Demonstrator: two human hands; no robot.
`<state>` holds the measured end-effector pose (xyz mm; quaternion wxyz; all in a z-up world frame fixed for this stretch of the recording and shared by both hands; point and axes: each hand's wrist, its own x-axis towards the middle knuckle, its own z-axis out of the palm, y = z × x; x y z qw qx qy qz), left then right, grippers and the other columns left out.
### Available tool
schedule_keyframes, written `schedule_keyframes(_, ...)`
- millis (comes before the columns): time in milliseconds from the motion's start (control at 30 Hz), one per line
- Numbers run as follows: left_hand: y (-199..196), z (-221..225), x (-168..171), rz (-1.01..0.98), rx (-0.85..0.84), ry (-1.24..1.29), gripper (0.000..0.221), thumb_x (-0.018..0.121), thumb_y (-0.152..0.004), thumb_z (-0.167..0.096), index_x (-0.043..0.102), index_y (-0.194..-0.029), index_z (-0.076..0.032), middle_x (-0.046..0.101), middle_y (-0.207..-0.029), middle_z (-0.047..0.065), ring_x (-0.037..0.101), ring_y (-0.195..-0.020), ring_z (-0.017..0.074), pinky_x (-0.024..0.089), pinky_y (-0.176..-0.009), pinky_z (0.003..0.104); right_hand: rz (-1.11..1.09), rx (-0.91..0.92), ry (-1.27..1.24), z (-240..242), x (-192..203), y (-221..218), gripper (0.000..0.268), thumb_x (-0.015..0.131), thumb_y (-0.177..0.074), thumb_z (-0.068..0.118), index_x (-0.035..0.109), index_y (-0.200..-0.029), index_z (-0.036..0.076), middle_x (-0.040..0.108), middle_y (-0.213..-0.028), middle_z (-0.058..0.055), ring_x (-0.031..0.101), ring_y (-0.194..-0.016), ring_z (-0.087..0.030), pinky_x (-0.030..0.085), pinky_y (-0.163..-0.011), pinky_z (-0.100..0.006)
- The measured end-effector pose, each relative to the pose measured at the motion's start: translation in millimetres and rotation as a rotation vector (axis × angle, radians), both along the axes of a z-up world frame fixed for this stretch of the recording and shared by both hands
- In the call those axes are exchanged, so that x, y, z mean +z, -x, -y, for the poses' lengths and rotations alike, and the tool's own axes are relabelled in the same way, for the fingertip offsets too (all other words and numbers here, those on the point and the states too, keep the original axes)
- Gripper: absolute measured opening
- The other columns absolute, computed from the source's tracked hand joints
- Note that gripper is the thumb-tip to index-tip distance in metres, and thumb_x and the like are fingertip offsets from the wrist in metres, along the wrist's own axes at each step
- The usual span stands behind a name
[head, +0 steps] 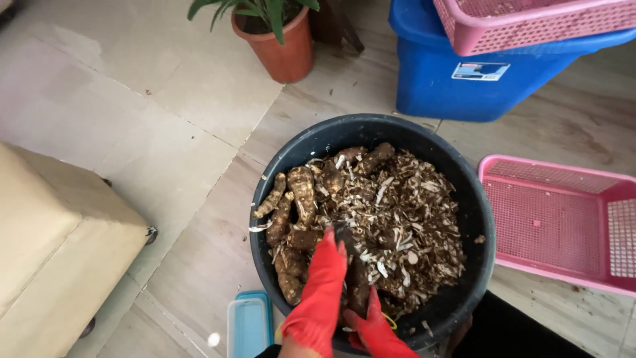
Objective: Peeling the thick outer skin of a cassava root using a small knife over a bucket of peels.
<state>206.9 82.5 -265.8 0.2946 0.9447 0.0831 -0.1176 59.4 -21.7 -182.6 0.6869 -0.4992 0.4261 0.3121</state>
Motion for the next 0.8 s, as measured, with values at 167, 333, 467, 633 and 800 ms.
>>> schedule_keyframes(167, 65, -1, 79, -0.308, -0.029, 0.022, 0.057, 0.053, -0.098, -0.042, 0.045, -0.151, -0.023, 0.062, -0.137, 0.015, 0.059, -0.126, 0.0392, 0.045, -0.11, 0.047, 0.021, -0.254, -0.177, -5, -9, -1, 0.089, 0.077, -0.081, 0.014, 0.032, -0.153, 0.04, 0.065, -0.102, -0.017, 0.057, -0.063, -0.026, 0.049, -0.052, -0.037)
schedule_keyframes(333, 33, -11, 144, -0.606, -0.08, 0.031, 0.042, 0.047, -0.101, -0.049, 0.056, -0.137, -0.027, 0.07, -0.13, 0.01, 0.068, -0.115, 0.0287, 0.049, -0.099, 0.04, -0.055, -0.243, -0.253, 16, 19, -5, 0.042, 0.073, -0.09, 0.023, 0.065, -0.131, 0.03, 0.08, -0.092, -0.014, 0.064, -0.06, -0.023, 0.051, -0.056, -0.032)
schedule_keyframes(467, -18, -4, 53, -0.132, 0.113, 0.145, 0.045, 0.054, -0.099, -0.041, 0.056, -0.139, -0.02, 0.071, -0.128, 0.012, 0.069, -0.116, 0.0346, 0.051, -0.101, 0.042, -0.02, -0.223, -0.101, 14, 13, -6, 0.034, 0.075, -0.088, 0.024, 0.062, -0.119, 0.031, 0.07, -0.081, -0.007, 0.062, -0.062, -0.016, 0.048, -0.055, -0.028)
schedule_keyframes(633, -3, 3, -27, 0.049, 0.088, 0.2, 0.053, 0.055, -0.098, -0.039, 0.051, -0.145, -0.016, 0.065, -0.138, 0.014, 0.06, -0.128, 0.0339, 0.042, -0.111, 0.039, 0.021, -0.23, -0.118, 15, 21, -12, 0.03, 0.074, -0.088, 0.022, 0.062, -0.116, 0.03, 0.069, -0.076, -0.008, 0.062, -0.061, -0.016, 0.041, -0.051, -0.026)
schedule_keyframes(800, 54, -9, 47, -0.454, -0.069, 0.046, 0.057, 0.049, -0.099, -0.045, 0.042, -0.152, -0.026, 0.054, -0.153, 0.0, 0.054, -0.136, 0.034, 0.04, -0.115, 0.044, -0.03, -0.235, -0.098, 20, 17, -14, 0.035, 0.075, -0.083, 0.027, 0.062, -0.115, 0.028, 0.069, -0.074, -0.01, 0.061, -0.062, -0.018, 0.045, -0.052, -0.03)
